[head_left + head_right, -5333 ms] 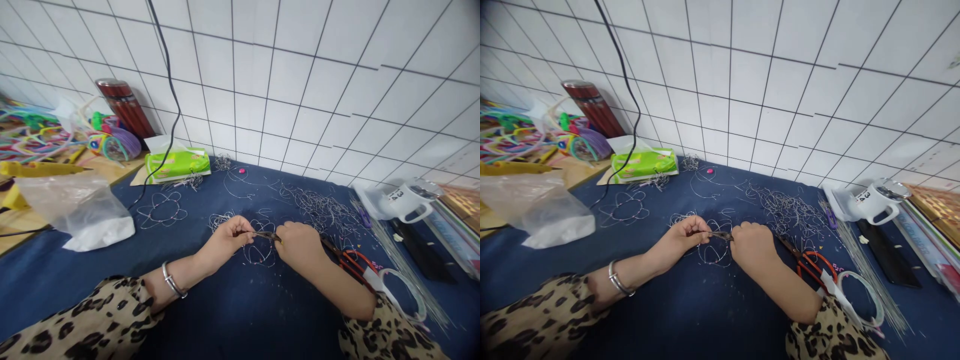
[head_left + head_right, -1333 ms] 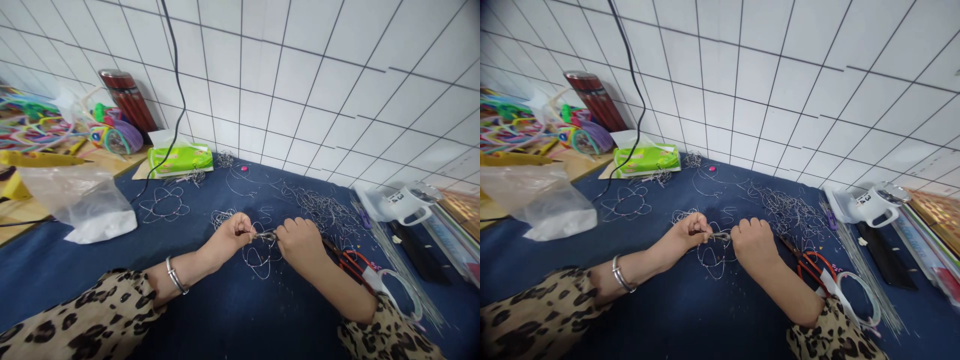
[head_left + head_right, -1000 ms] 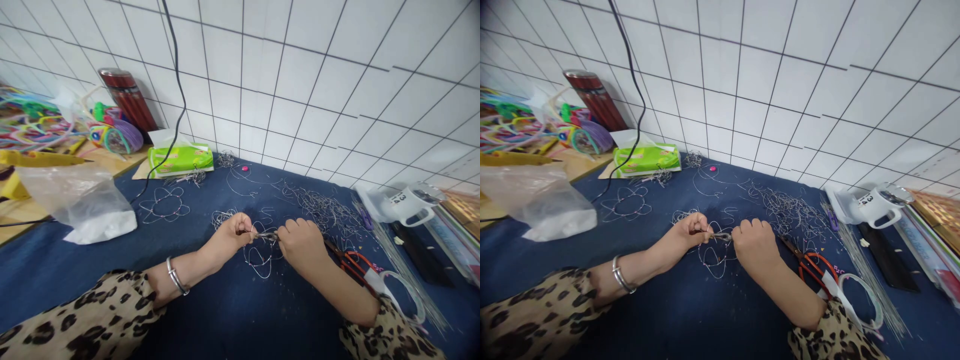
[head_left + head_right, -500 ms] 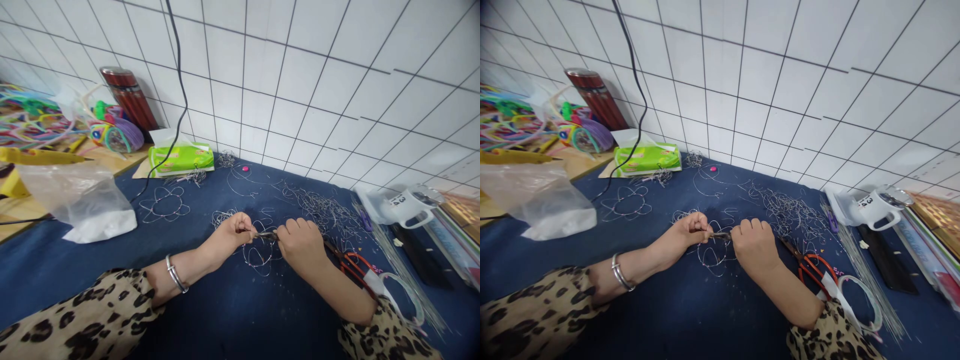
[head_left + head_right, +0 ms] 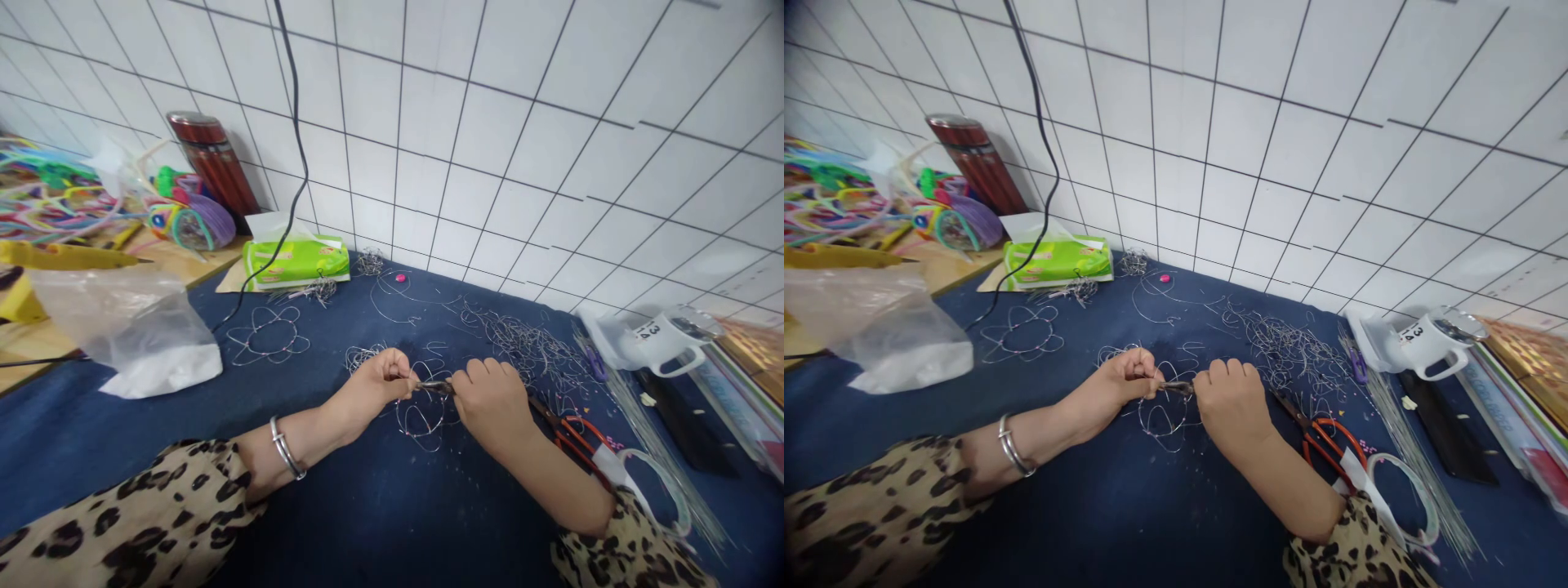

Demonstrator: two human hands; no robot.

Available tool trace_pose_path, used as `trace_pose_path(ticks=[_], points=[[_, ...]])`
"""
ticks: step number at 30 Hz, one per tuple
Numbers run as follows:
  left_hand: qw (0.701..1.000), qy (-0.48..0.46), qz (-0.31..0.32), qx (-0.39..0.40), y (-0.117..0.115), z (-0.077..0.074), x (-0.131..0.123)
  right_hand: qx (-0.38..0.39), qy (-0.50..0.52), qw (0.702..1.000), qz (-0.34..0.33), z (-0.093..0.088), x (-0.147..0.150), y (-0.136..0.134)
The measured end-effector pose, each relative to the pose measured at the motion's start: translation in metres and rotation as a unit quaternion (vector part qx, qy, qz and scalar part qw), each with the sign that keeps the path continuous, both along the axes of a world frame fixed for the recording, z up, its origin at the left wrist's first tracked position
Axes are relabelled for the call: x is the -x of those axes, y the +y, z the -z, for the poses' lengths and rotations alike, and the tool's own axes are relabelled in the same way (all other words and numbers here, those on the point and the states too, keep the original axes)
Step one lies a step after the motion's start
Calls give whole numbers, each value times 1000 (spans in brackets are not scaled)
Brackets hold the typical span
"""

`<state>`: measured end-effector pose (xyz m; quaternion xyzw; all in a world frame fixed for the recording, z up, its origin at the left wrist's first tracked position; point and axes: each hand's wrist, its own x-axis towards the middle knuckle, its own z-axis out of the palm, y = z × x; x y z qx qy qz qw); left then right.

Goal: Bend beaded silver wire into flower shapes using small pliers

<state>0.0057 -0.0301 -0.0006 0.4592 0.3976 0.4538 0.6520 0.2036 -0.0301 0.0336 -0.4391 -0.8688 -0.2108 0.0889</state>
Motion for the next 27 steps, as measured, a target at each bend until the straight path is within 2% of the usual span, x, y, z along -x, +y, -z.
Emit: trace_pose_path(ticks=[17, 27], points=[[1000, -21, -10, 15, -2, -2, -2, 9, -1, 1000, 12, 0, 0, 0], [999, -25, 29, 10, 1, -3, 1, 17, -2, 1000, -9, -6, 0, 1]])
